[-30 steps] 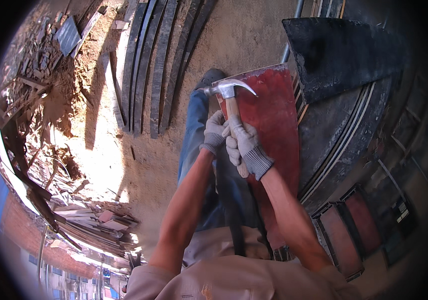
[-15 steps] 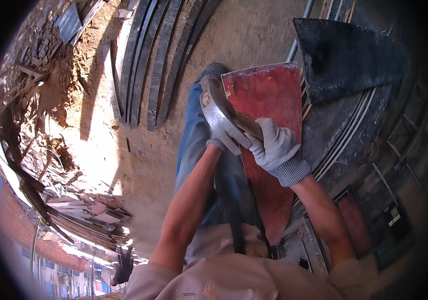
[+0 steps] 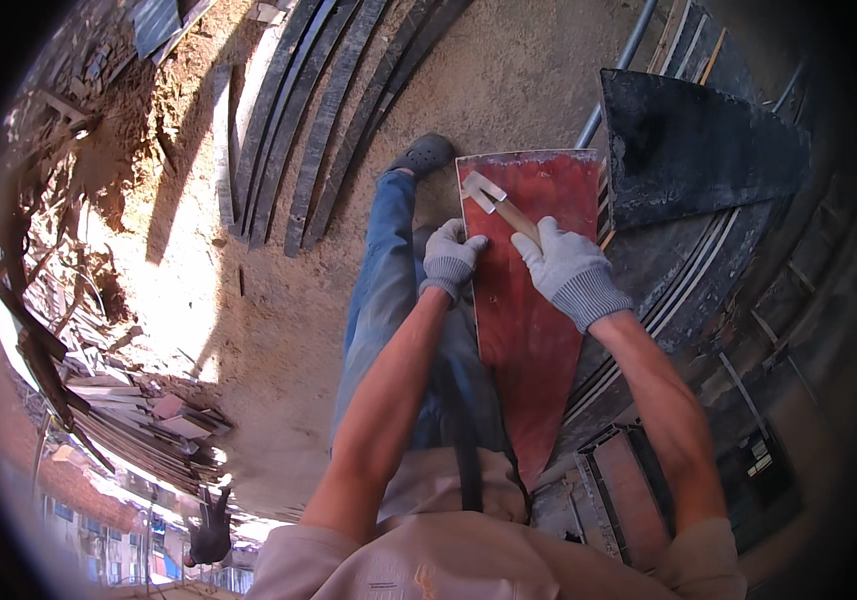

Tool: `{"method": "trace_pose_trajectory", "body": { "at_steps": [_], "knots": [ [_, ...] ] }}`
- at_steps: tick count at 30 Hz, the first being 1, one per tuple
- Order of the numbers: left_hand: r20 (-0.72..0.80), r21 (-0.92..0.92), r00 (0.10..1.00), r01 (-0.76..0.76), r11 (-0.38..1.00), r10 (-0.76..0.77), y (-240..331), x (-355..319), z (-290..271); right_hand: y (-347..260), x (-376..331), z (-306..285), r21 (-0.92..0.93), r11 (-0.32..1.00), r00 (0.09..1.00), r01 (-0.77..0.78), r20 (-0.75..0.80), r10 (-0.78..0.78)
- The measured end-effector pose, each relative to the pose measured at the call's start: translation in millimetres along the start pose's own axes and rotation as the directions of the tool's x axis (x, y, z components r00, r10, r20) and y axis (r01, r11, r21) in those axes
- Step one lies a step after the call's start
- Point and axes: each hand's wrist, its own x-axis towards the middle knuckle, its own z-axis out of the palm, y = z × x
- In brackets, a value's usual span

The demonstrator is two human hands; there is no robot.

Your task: The person repeatedly strikes a red rectangular wooden board with a hammer while holding it with gloved hands. The board is flipped and repositioned several times during the process.

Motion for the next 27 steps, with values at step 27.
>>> {"method": "trace_pose_trajectory", "body": {
  "at_steps": [27],
  "knots": [
    [-0.042,0.195,0.990,-0.121,0.973,0.132,-24.7,14.3,16.5,19.1,20.6,-38.7,-0.158,0.987,0.999,0.030,0.040,-0.024]
  ]
}}
